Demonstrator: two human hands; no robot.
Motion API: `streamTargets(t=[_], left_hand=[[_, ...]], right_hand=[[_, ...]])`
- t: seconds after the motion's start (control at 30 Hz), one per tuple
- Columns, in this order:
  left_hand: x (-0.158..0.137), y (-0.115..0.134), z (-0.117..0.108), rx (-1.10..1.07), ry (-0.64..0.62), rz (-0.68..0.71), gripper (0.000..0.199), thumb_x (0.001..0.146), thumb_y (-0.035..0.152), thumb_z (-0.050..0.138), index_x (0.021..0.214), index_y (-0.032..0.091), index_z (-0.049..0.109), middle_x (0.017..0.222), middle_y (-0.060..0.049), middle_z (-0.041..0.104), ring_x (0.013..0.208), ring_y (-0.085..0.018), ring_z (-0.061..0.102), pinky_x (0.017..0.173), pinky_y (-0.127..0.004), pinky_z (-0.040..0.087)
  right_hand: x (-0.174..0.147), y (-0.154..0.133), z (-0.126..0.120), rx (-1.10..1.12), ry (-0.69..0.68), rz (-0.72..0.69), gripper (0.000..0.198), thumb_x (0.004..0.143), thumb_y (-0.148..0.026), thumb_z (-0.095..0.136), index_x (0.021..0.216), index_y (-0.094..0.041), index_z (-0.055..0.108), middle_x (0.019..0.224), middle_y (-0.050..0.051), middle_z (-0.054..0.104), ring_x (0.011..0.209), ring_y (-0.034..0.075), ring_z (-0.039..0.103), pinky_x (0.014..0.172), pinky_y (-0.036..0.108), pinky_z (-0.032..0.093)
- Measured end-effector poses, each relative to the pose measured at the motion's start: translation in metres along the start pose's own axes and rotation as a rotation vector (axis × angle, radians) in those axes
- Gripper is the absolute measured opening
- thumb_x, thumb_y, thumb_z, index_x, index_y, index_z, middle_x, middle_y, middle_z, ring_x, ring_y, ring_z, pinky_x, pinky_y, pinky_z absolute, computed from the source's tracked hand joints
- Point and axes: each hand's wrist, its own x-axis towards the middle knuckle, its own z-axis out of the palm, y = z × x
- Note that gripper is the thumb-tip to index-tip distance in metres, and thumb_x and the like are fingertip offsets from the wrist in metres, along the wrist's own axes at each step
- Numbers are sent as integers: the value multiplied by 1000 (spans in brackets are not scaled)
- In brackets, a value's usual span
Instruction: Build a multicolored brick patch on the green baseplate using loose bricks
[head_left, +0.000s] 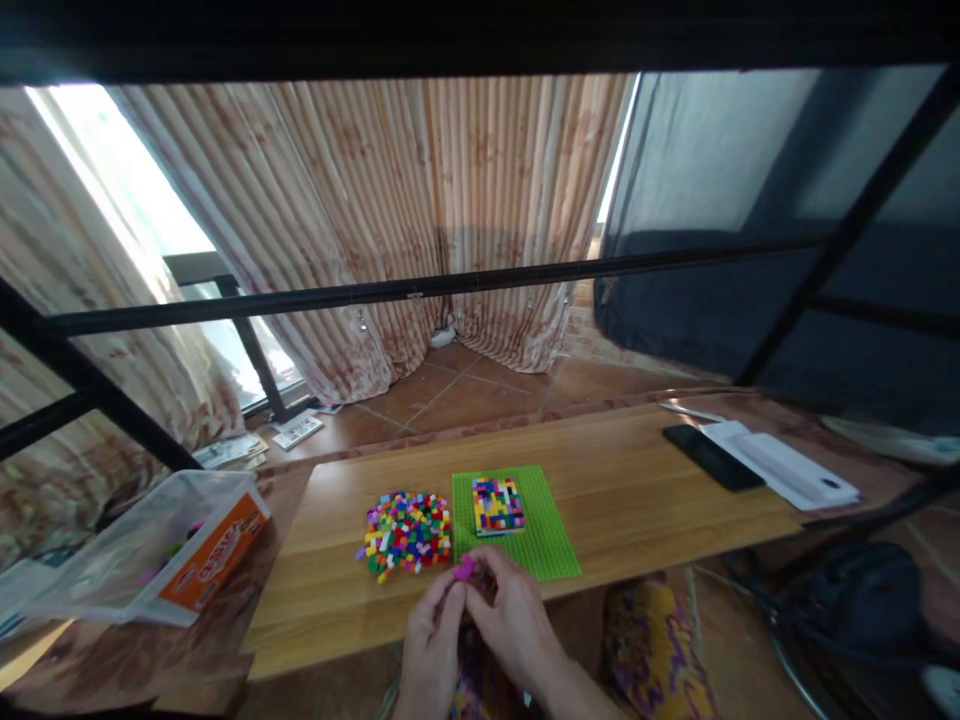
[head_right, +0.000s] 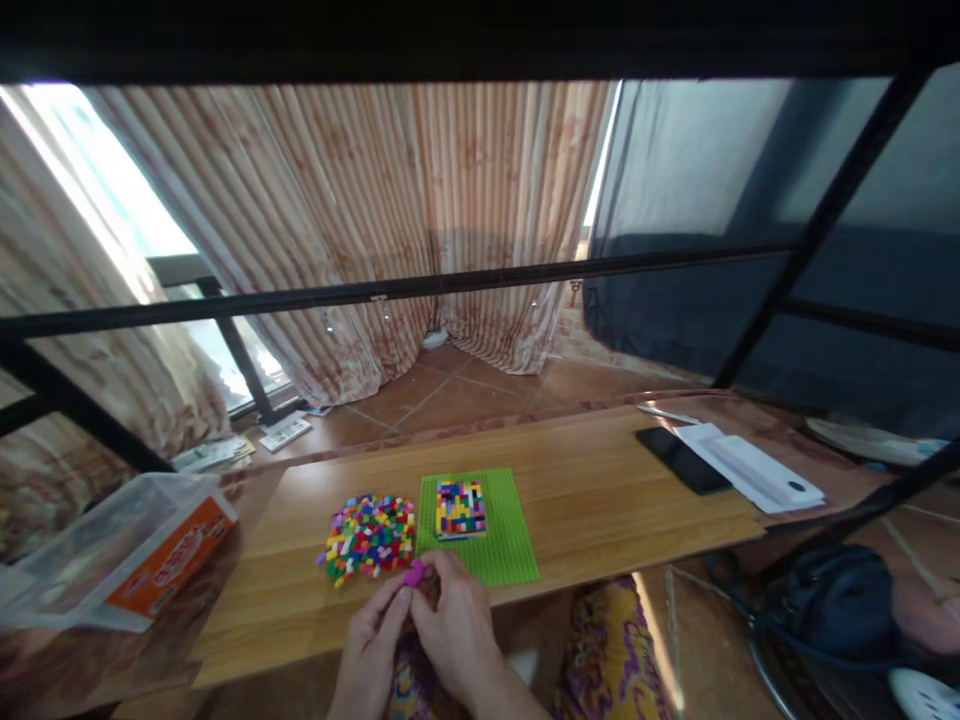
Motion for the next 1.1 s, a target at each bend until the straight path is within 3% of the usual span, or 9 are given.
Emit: streamTargets(t=[0.17,0.3,0.43,0.57,0.73,0.93,1.1], left_hand=[[9,12,19,41,-18,-21,37,80,52,62,94,20,75,94,-9,75,92,-26,69,87,-36,54],[13,22,31,253,-18,51,32,87,46,52,91,22,72,88,-6,73,85,-23,67,81,-32,53],[18,32,46,458,-85,89,29,92,40,46,86,22,68,72,-3,67,70,-20,62,68,-29,48],[24,44,72,548,-110,137,28,93,36,43,90,23,68,76,-3,67,70,-19,61,67,-28,45],[31,48,98,574,-119,64,34,96,38,37,88,18,64,76,-4,66,69,-17,59,64,-27,44],[35,46,101,530,-149,73,36,95,42,37,84,18,61,71,-3,62,64,-16,58,61,-26,44],[23,47,80,399,-107,50,36,92,45,42,89,17,65,76,-5,66,67,-17,61,64,-26,47]], right_hand=[[-1,18,-14,44,41,12,15,79,-23,58,91,-23,66,85,4,70,78,21,65,72,34,51],[3,28,-31,266,-49,64,16,84,-29,57,94,-23,67,90,4,71,82,20,67,73,32,54],[13,39,-55,344,-65,62,25,89,-35,53,102,-22,70,101,8,71,95,21,66,84,33,52],[24,49,-77,355,-62,66,23,88,-34,55,95,-23,74,94,7,71,91,20,66,82,31,51],[28,53,-97,336,-29,100,22,87,-34,57,91,-22,76,81,5,69,83,19,65,76,29,50],[27,51,-98,335,47,50,21,85,-34,59,89,-23,77,82,6,71,82,19,65,75,29,50],[23,56,-82,444,124,129,24,80,-40,65,90,-23,78,93,8,74,86,21,66,78,31,52]])
